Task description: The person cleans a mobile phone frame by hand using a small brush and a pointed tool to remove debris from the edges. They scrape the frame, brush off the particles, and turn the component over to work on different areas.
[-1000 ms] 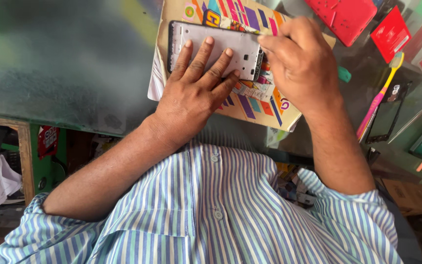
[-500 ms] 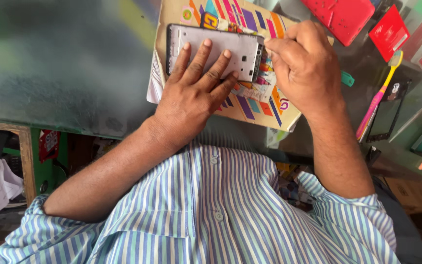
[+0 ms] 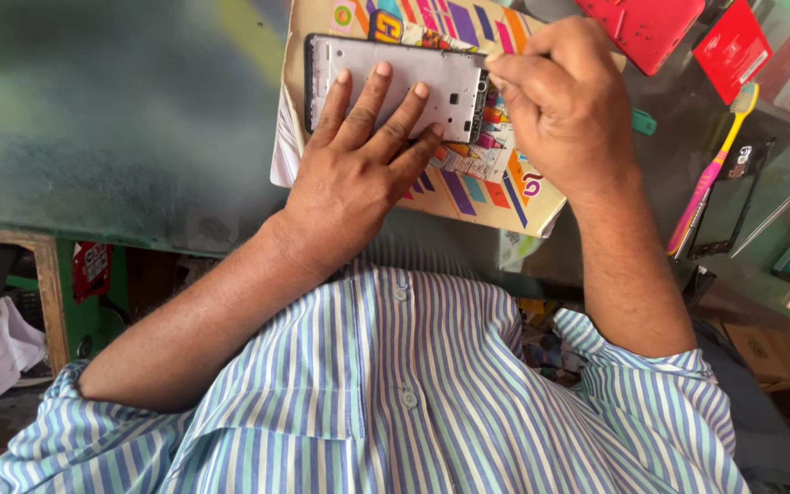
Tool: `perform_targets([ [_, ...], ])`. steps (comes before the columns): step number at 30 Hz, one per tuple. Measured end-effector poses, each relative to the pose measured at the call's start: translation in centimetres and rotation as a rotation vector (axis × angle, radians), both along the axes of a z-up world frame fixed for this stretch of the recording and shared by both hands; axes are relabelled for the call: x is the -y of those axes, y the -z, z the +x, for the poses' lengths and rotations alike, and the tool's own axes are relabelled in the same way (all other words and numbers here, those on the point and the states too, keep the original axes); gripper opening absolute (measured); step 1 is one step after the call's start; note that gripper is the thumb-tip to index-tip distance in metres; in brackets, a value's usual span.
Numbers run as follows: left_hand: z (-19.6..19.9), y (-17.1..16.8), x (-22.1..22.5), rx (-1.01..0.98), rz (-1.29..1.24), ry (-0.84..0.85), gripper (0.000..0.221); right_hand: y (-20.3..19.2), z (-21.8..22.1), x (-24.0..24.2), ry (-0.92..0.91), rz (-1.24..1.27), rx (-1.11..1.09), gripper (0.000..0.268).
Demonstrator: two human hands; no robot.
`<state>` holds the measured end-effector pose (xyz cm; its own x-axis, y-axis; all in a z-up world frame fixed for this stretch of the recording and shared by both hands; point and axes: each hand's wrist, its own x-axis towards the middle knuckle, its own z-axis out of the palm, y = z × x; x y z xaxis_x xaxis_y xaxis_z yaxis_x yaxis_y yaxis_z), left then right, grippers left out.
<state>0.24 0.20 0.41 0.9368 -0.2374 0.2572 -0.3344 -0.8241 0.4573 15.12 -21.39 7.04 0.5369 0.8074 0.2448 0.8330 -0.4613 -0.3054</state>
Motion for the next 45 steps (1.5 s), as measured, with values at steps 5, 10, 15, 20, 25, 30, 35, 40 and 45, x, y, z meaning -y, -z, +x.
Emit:
perform_targets([
  [5, 0.0, 0.1, -0.2, 0.018, 0.012, -0.015, 0.047, 1.0, -0.1, -2.6, -0.046, 0.018, -0.01, 0.017],
  [10, 0.1, 0.0, -0.1, 0.002, -0.009, -0.011, 0.05, 0.5, -0.7, -3.3, -0.034, 0.011, 0.016, 0.019],
  [15, 0.0, -0.1, -0.2, -0.012, -0.01, -0.001, 0.053, 0.7, -0.9, -3.8, -0.019, -0.031, 0.056, 0.022],
  [20, 0.1, -0.2, -0.2, -0.022, -0.048, 0.0, 0.055, 1.2, -1.2, -4.1, -0.049, -0.022, 0.074, 0.025],
  [25, 0.1, -0.1, -0.5, 0.005, -0.036, -0.008, 0.05, 1.0, -1.3, -4.8, -0.024, -0.017, 0.072, 0.024],
  [30, 0.2, -0.2, -0.5, 0.02, -0.028, -0.013, 0.046, 1.2, -1.6, -5.4, -0.035, -0.002, 0.063, 0.025],
  [35, 0.4, -0.2, -0.9, 0.023, -0.067, -0.003, 0.042, 0.6, -1.6, -5.9, 0.014, -0.027, 0.082, 0.025],
  [40, 0.5, 0.0, -1.1, 0.044, -0.042, -0.011, 0.043, 1.3, -1.8, -6.3, -0.03, -0.014, 0.066, 0.022],
  [45, -0.3, 0.1, -1.1, 0.052, -0.038, -0.032, 0.036, 1.2, -1.8, -5.9, 0.003, -0.026, 0.076, 0.02],
])
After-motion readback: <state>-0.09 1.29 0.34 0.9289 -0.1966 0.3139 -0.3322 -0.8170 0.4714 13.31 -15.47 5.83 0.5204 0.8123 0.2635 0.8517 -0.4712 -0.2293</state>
